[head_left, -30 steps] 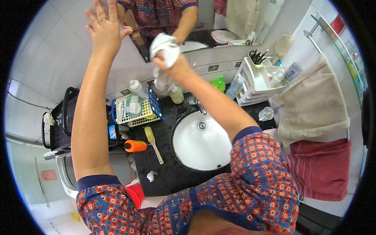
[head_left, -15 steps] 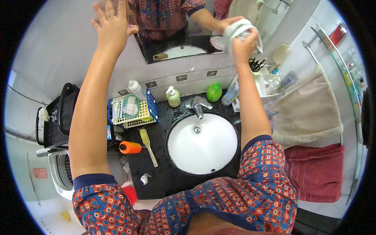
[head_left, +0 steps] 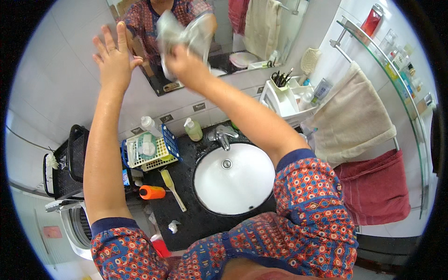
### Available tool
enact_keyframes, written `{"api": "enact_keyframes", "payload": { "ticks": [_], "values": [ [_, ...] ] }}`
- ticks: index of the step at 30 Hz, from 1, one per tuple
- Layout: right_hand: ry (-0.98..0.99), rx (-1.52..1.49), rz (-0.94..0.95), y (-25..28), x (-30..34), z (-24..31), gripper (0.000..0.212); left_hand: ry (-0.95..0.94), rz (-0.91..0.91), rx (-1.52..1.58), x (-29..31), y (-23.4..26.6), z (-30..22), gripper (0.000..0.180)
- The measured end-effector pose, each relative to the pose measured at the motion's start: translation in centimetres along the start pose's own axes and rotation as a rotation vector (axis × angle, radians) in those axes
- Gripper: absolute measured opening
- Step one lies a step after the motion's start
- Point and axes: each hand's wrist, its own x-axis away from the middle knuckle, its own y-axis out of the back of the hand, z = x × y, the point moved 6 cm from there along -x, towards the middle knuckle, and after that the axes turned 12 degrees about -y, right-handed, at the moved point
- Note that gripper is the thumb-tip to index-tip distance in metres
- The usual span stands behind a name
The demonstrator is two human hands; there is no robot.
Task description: The person cleans a bathroom using a white cloth. They wipe the mirror, the wall tiles, the toilet, and the sink countertop. The person also washes the cloth in the sink and wrings it out multiple times during the process.
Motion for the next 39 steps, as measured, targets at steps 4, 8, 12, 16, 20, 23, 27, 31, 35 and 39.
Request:
{"api": "enact_keyframes", "payload": {
  "ticks": [4,8,12,16,20,23,27,31,35,39],
  "values": [
    [-0.075,-0.040,0.318,0.5,8.6,-5.7,0.013,0.020,0.015,-0.010,-0.3,0.1,0.1,0.115],
    [-0.052,0.392,-0.126,7.7,3.1,-14.0,0.019,-0.009,-0.044,-0.015,0.1,-0.1,0.4,0.112],
    [-0.651,0.067,-0.295,13.1,0.1,-19.3,0.039,0.031,0.040,-0.068,0.4,0.5,0.4,0.111],
    [-0.906,-0.014,-0.308,8.6,6.9,-21.1,0.043,0.143,0.208,-0.062,-0.6,0.8,-0.6,0.130],
    [-0.895,-0.102,0.060,0.3,14.8,-14.3,0.039,0.118,0.179,-0.062,-0.7,0.5,-0.3,0.127],
    [-1.075,-0.500,0.357,-1.8,19.2,-11.9,0.039,0.132,0.223,-0.033,-1.0,1.0,-1.1,0.124],
    [-1.368,-1.082,0.359,1.8,21.8,-4.6,0.035,0.016,0.128,0.036,0.6,1.3,1.5,0.118],
    [-1.588,-1.257,0.536,5.5,24.9,-0.6,0.030,-0.007,0.134,0.257,1.8,3.6,-0.4,0.100],
    [-1.747,-1.558,0.538,6.6,26.3,0.7,0.024,0.354,0.378,1.139,14.6,2.6,-16.5,0.079],
    [-1.164,-1.125,0.722,6.6,24.3,1.6,0.042,1.190,0.558,1.812,26.8,1.9,-23.8,0.030]
  ]
}}
